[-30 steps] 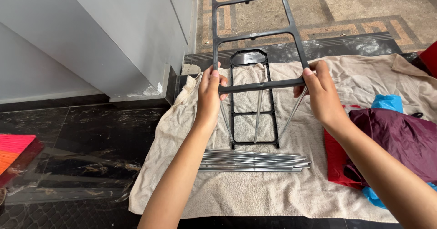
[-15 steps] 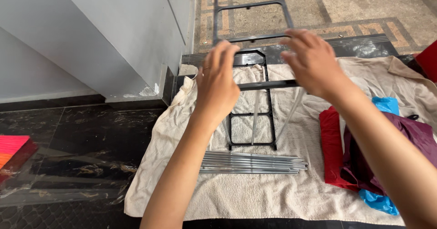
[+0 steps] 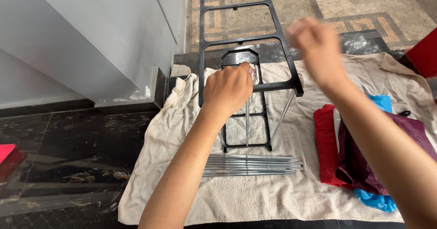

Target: The person assembles a metal drying rack by inserting horizontal metal rods into slots on two black plastic side frames. They connect the frames with the rods and adjust the structure to form a stable rack.

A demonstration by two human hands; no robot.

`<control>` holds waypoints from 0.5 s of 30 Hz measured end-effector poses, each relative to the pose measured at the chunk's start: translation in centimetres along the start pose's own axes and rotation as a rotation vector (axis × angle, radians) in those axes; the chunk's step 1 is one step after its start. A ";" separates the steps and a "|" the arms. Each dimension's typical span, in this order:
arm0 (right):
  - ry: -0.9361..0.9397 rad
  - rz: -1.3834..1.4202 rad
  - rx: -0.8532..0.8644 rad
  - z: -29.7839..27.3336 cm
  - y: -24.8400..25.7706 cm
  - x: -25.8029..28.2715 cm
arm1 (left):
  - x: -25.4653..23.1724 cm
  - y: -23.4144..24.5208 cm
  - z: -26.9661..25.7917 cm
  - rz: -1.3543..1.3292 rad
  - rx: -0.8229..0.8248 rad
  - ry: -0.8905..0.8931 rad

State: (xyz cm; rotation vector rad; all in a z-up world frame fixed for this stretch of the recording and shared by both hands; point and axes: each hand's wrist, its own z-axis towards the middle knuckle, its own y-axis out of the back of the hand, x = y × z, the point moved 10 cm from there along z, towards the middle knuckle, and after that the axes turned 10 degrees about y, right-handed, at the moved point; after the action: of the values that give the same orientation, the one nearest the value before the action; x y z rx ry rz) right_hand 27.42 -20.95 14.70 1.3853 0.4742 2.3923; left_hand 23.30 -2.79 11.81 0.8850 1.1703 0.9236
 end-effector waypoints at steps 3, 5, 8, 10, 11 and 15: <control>0.066 0.554 -0.050 1.8 3.7 2.6 | -0.1 -0.6 0.5 0.024 0.017 0.008; 0.041 0.694 0.091 1.7 4.2 4.3 | -0.1 -0.4 0.4 -0.001 -0.020 -0.010; 0.029 0.743 0.195 -0.4 2.5 4.4 | 0.0 -0.7 0.3 -0.015 -0.039 -0.018; -0.080 0.672 0.222 -2.2 -2.6 2.2 | 0.2 -0.6 0.1 -0.017 -0.055 -0.020; -0.127 0.635 0.230 -2.8 -3.7 1.3 | 0.1 -0.3 0.1 -0.018 -0.077 -0.030; -0.102 0.691 0.226 -2.8 -3.1 1.6 | 0.4 -0.3 -0.1 0.021 -0.039 -0.004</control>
State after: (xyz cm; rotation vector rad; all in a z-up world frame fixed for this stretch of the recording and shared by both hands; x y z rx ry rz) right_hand 24.65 -17.79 13.20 2.0236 0.2678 2.8298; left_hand 23.32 -2.51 11.38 0.8684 1.1379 0.9583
